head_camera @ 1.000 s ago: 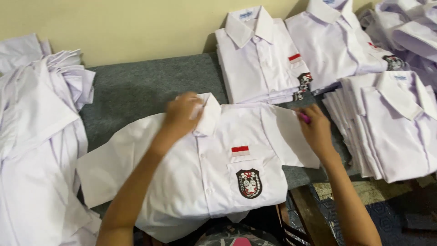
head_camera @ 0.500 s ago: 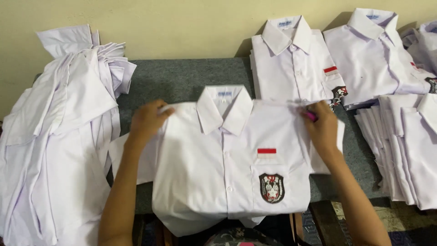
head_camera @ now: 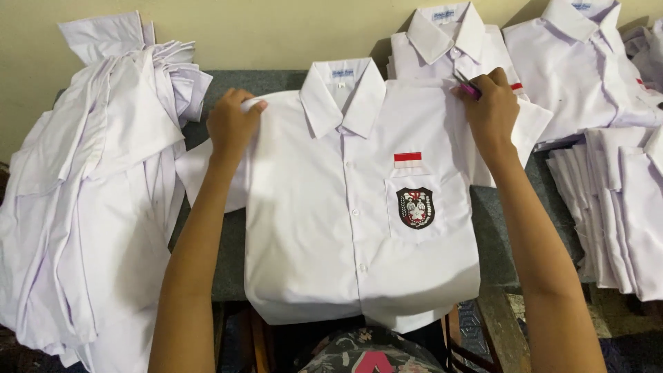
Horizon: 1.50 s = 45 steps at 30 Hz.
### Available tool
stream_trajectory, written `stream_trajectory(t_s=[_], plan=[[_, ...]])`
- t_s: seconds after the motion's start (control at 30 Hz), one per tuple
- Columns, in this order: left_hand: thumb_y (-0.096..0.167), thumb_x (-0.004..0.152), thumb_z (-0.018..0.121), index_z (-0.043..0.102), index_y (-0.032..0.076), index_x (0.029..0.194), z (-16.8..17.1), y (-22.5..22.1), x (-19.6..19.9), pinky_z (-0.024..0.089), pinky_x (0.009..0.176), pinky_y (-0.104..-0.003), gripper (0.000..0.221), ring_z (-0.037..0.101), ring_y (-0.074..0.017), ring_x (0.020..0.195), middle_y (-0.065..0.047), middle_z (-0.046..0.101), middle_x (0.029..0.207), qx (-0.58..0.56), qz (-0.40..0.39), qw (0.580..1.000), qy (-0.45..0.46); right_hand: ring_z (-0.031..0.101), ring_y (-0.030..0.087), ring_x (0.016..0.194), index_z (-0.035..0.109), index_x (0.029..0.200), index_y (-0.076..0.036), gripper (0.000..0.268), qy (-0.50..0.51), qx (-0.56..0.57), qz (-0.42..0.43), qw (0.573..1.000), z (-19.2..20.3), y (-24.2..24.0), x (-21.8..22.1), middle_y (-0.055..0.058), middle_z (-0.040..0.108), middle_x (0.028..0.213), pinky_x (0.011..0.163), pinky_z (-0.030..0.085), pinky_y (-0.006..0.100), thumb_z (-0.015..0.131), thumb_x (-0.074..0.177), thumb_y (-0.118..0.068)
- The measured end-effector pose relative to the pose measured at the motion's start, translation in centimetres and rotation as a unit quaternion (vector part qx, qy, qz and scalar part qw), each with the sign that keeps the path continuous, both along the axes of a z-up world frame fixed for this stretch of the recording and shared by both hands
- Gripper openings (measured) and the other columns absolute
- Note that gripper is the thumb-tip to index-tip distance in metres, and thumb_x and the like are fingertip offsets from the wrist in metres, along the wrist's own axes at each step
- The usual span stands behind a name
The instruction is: Trimming loose threads from white shirts using scissors and then folding them neatly.
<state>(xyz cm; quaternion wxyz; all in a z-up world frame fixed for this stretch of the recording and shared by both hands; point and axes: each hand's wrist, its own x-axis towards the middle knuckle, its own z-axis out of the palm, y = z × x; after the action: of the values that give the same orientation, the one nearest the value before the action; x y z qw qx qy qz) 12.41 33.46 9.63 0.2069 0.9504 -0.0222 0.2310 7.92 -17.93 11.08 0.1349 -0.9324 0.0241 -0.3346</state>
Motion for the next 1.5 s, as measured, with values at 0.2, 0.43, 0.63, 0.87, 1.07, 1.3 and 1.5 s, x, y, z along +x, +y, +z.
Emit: stream_trajectory(t_s=[0.2, 0.43, 0.63, 0.87, 1.07, 1.3, 1.5], plan=[[0.045, 0.105, 0.045, 0.058, 0.016, 0.117, -6.7, 5.5, 0.2, 0.05, 0.095, -0.057, 0.034, 0.055, -0.038, 0.124, -0.008, 0.057, 0.126, 0.051, 0.005, 0.979, 0.199, 0.07, 0.044, 0.089, 0.077, 0.117, -0.007, 0.021, -0.052, 0.044, 0.068, 0.995, -3.5, -2.3, 0.1, 0.011, 0.066, 0.105, 0.077, 0.058, 0.053, 0.082, 0.099, -0.015], [0.048, 0.106, 0.039, 0.059, 0.007, 0.133, -4.8, 12.9, -4.2, 0.04, 0.107, -0.056, 0.053, 0.053, -0.0409, 0.132, -0.023, 0.06, 0.137, 0.185, 0.022, 0.948, 0.258, 0.068, 0.039, 0.091, 0.07, 0.12, -0.006, 0.005, -0.074, 0.066, 0.102, 0.99, -3.5, -2.6, -8.9, 0.012, 0.06, 0.093, 0.084, 0.052, 0.044, 0.071, 0.116, -0.009], [0.037, 0.112, 0.046, 0.06, 0.003, 0.136, 0.6, 11.5, -6.5, 0.047, 0.097, -0.055, 0.044, 0.063, -0.0398, 0.119, -0.022, 0.067, 0.125, 0.129, -0.018, 0.973, 0.193, 0.068, 0.037, 0.078, 0.071, 0.122, -0.007, 0.029, 0.116, 0.098, 0.037, 0.988, -3.8, -1.3, -18.9, 0.017, 0.065, 0.08, 0.071, 0.051, 0.044, 0.071, 0.109, -0.033], [0.006, 0.087, 0.068, 0.059, 0.002, 0.129, -2.6, 8.7, -6.8, 0.048, 0.089, -0.047, 0.043, 0.054, -0.0365, 0.107, -0.02, 0.05, 0.124, 0.227, -0.129, 0.963, -0.069, 0.062, 0.039, 0.097, 0.063, 0.142, -0.004, 0.049, 0.155, -0.109, -0.072, 0.979, -6.7, -5.9, -23.2, 0.016, 0.06, 0.114, 0.068, 0.055, 0.051, 0.064, 0.104, -0.036], [0.044, 0.107, 0.024, 0.026, 0.007, 0.158, -6.1, 3.3, -9.0, 0.015, 0.12, -0.056, 0.064, 0.017, -0.0386, 0.151, -0.023, 0.019, 0.163, 0.123, -0.159, 0.966, 0.165, 0.053, 0.042, 0.101, 0.062, 0.145, 0.005, 0.051, 0.115, -0.153, -0.052, 0.98, -8.2, -7.1, -23.4, 0.023, 0.053, 0.119, 0.071, 0.049, 0.052, 0.067, 0.104, -0.026], [0.06, 0.104, 0.016, 0.019, 0.013, 0.164, -6.4, 4.2, -6.9, 0.012, 0.119, -0.061, 0.076, 0.01, -0.0405, 0.155, -0.027, 0.01, 0.167, 0.098, 0.016, 0.974, 0.202, 0.047, 0.046, 0.117, 0.06, 0.144, 0.005, 0.055, 0.122, -0.136, -0.07, 0.981, -8.7, -7.4, -24.0, 0.026, 0.048, 0.129, 0.089, 0.044, 0.059, 0.057, 0.108, -0.036], [0.06, 0.103, 0.012, -0.001, 0.012, 0.165, -2.7, -1.7, -4.7, 0.001, 0.119, -0.07, 0.079, -0.012, -0.0323, 0.157, -0.016, -0.016, 0.168, 0.126, 0.006, 0.961, 0.246, 0.056, 0.032, 0.115, 0.068, 0.127, 0.0, 0.024, 0.04, -0.106, -0.023, 0.993, -5.7, -3.2, -24.9, 0.019, 0.061, 0.125, 0.095, 0.047, 0.042, 0.064, 0.108, -0.013]])
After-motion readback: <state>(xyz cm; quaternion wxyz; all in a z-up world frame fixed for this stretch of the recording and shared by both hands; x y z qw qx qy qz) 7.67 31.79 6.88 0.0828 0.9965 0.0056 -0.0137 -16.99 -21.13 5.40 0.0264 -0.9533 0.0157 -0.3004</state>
